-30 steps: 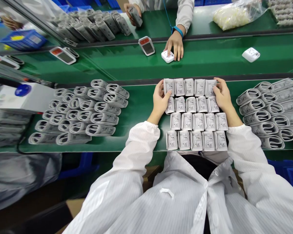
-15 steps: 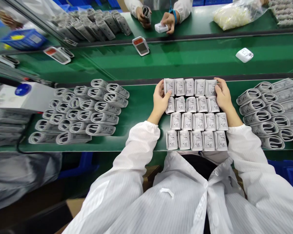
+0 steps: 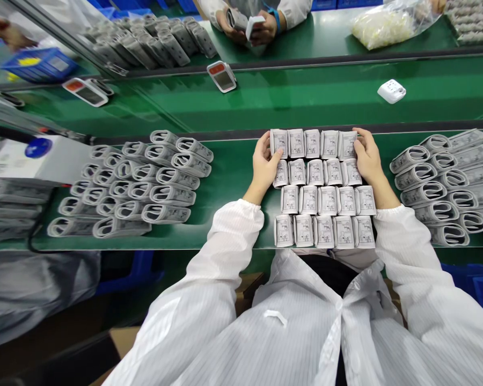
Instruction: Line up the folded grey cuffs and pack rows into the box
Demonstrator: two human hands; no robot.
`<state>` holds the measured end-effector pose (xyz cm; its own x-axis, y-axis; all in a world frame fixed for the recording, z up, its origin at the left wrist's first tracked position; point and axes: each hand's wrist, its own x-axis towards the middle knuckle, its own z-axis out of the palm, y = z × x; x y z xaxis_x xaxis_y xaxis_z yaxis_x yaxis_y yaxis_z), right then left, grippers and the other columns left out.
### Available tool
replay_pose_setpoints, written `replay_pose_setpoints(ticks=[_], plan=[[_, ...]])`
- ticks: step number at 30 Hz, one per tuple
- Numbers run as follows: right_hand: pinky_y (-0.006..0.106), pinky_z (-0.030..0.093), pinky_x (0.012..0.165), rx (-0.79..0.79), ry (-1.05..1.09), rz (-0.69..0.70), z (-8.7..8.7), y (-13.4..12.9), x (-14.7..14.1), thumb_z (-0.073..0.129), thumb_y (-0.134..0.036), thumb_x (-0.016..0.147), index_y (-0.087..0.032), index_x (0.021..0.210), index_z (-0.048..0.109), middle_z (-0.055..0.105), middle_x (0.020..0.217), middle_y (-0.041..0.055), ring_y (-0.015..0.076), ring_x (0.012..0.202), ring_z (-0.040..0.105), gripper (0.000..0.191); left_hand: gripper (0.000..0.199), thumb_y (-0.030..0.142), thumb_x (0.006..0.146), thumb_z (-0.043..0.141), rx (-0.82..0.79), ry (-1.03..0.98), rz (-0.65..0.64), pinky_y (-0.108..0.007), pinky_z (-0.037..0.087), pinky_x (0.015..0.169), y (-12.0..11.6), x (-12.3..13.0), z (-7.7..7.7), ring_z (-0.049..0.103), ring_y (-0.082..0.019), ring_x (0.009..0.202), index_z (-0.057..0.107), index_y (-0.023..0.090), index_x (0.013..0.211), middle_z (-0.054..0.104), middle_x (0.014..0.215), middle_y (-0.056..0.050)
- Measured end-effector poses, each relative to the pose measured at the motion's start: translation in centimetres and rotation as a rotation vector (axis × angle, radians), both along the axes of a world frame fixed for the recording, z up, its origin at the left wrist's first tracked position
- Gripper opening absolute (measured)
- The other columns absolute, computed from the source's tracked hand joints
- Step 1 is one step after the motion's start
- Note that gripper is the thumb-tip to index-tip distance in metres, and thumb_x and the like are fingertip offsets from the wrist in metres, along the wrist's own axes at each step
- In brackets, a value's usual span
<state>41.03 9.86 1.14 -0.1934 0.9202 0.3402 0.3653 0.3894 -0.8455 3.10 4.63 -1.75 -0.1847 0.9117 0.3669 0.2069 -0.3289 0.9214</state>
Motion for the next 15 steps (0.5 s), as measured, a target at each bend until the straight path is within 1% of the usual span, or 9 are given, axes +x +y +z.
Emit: replay_pose_setpoints(ticks=[3,5,9,15], plan=[[0.07,0.064,0.12,-0.029,0.04,-0.04,-0.35,0.1,-0.01,0.053,-0.09,0.107,-0.034,0.159,0.063,0.079,0.139,0.011,0.0354,0.125,0.079,0.078,0.096,0.087,0.094,0.082,0.001,0.011,-0.001,-0.058,0.05,0.143,-0.03,0.0,0.0,0.06,-0.041,0.169,0.055,0.029,0.166,0.063,0.176,-0.019],[0.069,0.066,0.116,-0.038,0.05,-0.041,-0.57,0.16,-0.01,0.056,-0.091,0.106,-0.034,0.158,0.063,0.08,0.134,0.0107,0.0343,0.118,0.081,0.078,0.096,0.087,0.094,0.081,0.004,0.014,0.003,-0.058,0.05,0.144,-0.04,0.04,0.01,0.06,-0.041,0.169,0.055,0.029,0.166,0.063,0.176,-0.019],[0.068,0.067,0.115,-0.038,0.06,-0.031,-0.77,0.22,-0.02,0.058,-0.091,0.105,-0.035,0.158,0.063,0.08,0.135,0.0103,0.0336,0.116,0.081,0.078,0.098,0.088,0.092,0.082,0.001,0.0,0.011,-0.059,0.049,0.144,-0.02,0.12,0.09,0.06,-0.041,0.169,0.056,0.028,0.165,0.063,0.175,-0.019],[0.069,0.067,0.114,-0.043,0.079,-0.047,-0.5,0.09,-0.28,0.059,-0.096,0.101,-0.035,0.155,0.064,0.08,0.132,0.0102,0.0334,0.112,0.08,0.082,0.1,0.088,0.09,0.084,-0.014,-0.004,-0.005,-0.059,0.048,0.145,-0.03,0.03,0.29,0.059,-0.041,0.17,0.056,0.029,0.166,0.063,0.176,-0.019]])
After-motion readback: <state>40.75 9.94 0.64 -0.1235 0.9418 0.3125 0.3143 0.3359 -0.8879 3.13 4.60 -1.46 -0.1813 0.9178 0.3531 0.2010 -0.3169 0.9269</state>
